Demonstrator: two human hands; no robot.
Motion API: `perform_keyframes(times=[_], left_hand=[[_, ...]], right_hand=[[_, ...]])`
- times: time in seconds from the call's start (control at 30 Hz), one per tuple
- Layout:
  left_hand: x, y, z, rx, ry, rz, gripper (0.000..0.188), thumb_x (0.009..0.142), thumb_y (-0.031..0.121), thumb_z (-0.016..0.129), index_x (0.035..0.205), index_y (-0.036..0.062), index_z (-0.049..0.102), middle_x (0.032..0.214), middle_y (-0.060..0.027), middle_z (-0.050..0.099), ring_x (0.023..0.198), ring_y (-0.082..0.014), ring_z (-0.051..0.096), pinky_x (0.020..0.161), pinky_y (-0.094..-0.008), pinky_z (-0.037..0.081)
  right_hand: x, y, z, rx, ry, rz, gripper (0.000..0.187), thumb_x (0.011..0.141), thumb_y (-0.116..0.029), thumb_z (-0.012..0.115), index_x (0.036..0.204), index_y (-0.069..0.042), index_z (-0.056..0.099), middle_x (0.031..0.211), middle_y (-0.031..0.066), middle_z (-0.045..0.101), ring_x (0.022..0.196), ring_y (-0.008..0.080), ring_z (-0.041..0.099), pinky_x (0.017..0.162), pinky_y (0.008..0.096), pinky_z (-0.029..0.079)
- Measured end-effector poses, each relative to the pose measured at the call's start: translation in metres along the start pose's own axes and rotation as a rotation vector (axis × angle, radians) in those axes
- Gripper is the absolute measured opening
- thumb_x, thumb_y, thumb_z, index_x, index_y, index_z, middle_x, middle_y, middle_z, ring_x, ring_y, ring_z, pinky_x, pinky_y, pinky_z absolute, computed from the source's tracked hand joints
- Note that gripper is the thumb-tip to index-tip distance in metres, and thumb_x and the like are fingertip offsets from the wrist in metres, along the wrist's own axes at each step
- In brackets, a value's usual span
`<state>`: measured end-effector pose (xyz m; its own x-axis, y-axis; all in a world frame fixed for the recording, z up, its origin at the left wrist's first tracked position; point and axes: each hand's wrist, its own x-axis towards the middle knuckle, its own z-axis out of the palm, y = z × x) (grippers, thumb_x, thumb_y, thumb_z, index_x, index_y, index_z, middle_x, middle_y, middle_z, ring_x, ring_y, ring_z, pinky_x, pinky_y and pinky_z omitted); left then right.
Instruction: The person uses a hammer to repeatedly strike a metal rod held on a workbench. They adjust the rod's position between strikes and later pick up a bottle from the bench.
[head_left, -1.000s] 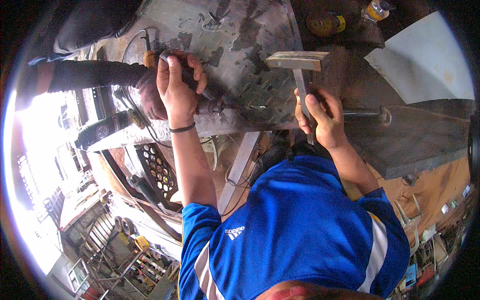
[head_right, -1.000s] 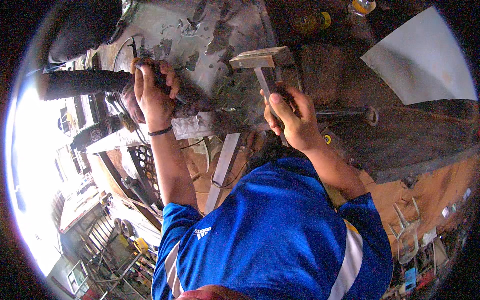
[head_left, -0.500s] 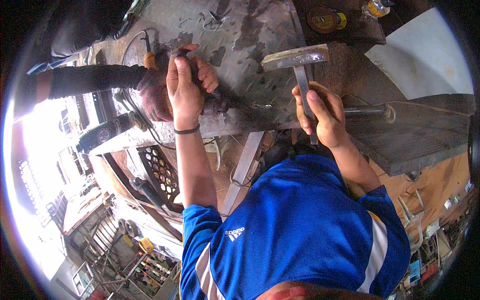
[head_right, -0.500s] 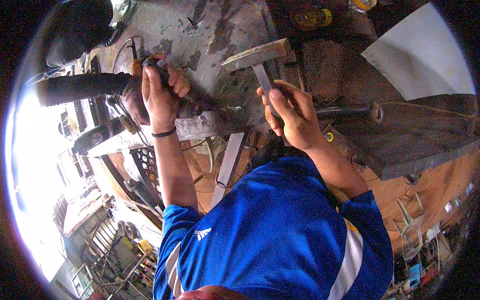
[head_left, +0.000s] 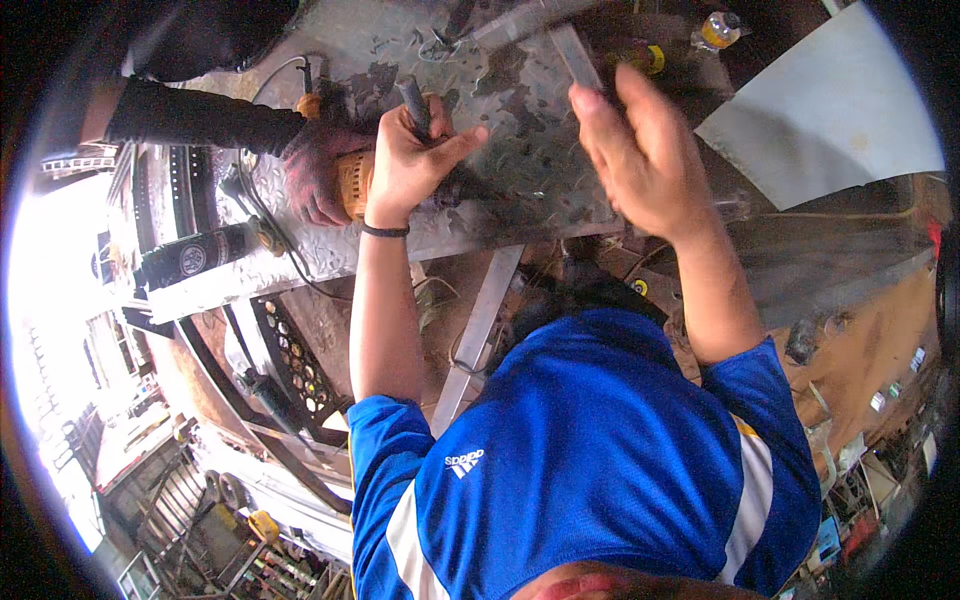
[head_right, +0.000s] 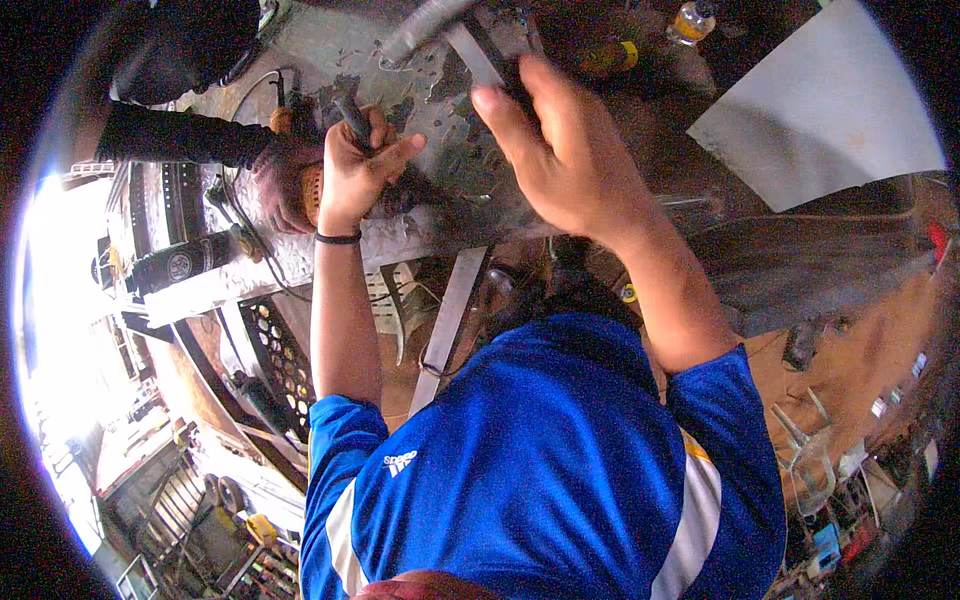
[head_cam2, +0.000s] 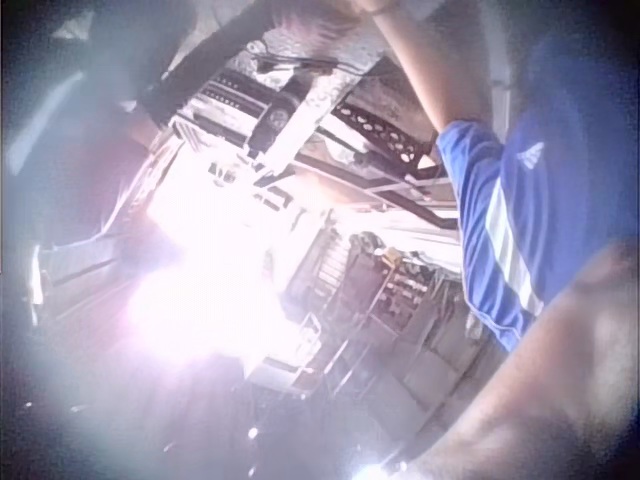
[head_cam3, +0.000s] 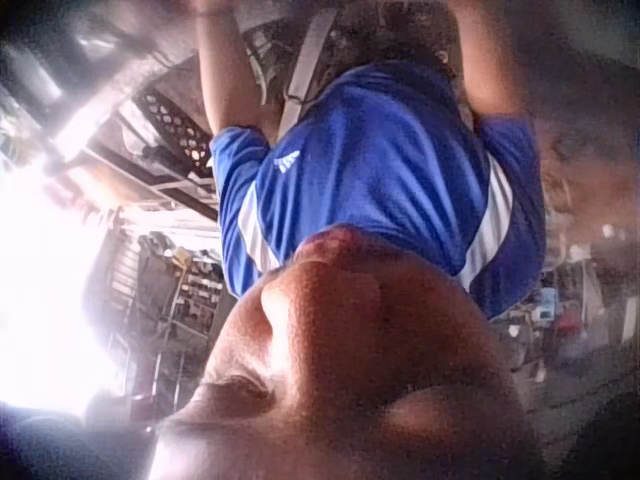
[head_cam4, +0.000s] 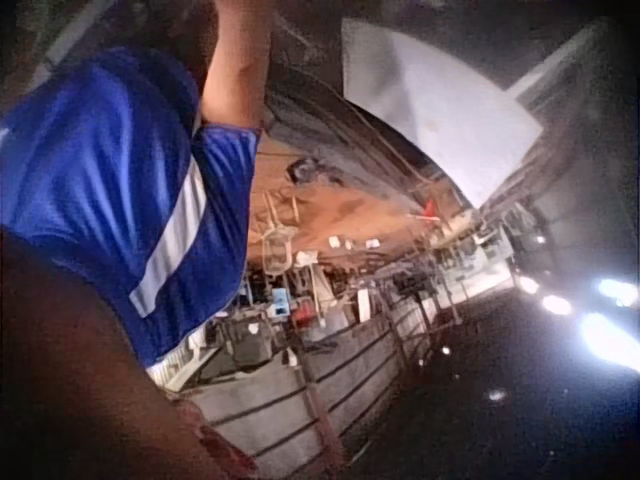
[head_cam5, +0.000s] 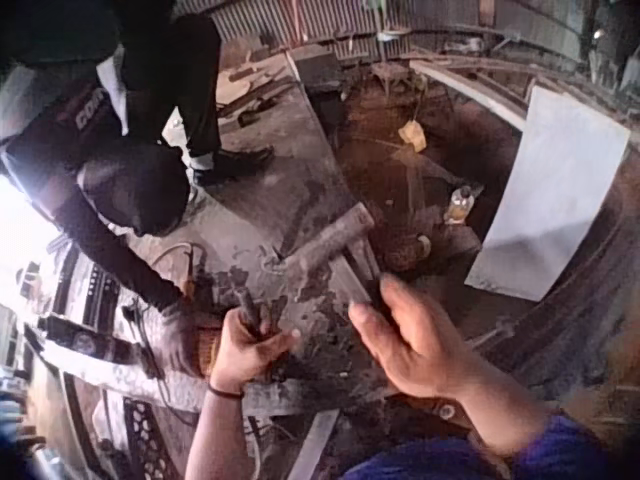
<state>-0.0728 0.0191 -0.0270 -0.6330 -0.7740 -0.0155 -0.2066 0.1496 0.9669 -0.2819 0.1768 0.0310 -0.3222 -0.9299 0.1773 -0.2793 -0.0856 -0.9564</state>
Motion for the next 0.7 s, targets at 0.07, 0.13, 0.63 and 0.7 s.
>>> perform_keyframes(times=[0.07, 0.13, 0.63, 0.7], left_hand=[[-0.002, -0.006, 0.000, 0.008, 0.045, 0.016, 0.054, 0.080, 0.011, 0.087, 0.064, 0.0132, 0.035, 0.060, 0.0079, 0.040, 0.057, -0.0035, 0.034, 0.049, -0.0241, 0.029], [-0.005, -0.004, 0.001, 0.039, 0.082, 0.038, 0.056, 0.080, 0.011, 0.086, 0.062, 0.0132, 0.034, 0.059, 0.0079, 0.040, 0.058, -0.0039, 0.033, 0.049, -0.0248, 0.028], [-0.005, -0.010, 0.008, 0.156, 0.055, 0.270, 0.045, 0.078, 0.005, 0.076, 0.062, 0.0067, 0.035, 0.054, -0.0022, 0.037, 0.057, -0.0113, 0.034, 0.050, -0.0324, 0.034], [-0.005, -0.011, 0.008, 0.195, 0.039, 0.314, 0.042, 0.077, 0.005, 0.075, 0.062, 0.0055, 0.036, 0.054, -0.0045, 0.036, 0.056, -0.0124, 0.034, 0.050, -0.0334, 0.035]], right_hand=[[0.011, -0.028, -0.001, -0.156, 0.042, -0.143, 0.038, 0.105, -0.035, 0.056, 0.090, 0.000, 0.051, 0.062, 0.0132, 0.054, 0.056, 0.0281, 0.055, 0.056, 0.0396, 0.045], [0.016, -0.059, -0.001, -0.203, 0.011, -0.109, 0.038, 0.106, -0.039, 0.054, 0.095, -0.002, 0.056, 0.065, 0.0034, 0.051, 0.056, 0.0087, 0.045, 0.054, 0.0295, 0.038], [0.037, -0.091, 0.008, -0.469, 0.068, -0.567, 0.041, 0.105, -0.040, 0.056, 0.100, 0.000, 0.062, 0.069, 0.0088, 0.057, 0.063, 0.0208, 0.058, 0.061, 0.0382, 0.047], [0.023, -0.031, 0.018, -0.712, -0.171, -0.320, 0.043, 0.102, -0.039, 0.059, 0.103, 0.004, 0.059, 0.077, 0.0262, 0.060, 0.072, 0.0446, 0.059, 0.073, 0.0504, 0.048]])
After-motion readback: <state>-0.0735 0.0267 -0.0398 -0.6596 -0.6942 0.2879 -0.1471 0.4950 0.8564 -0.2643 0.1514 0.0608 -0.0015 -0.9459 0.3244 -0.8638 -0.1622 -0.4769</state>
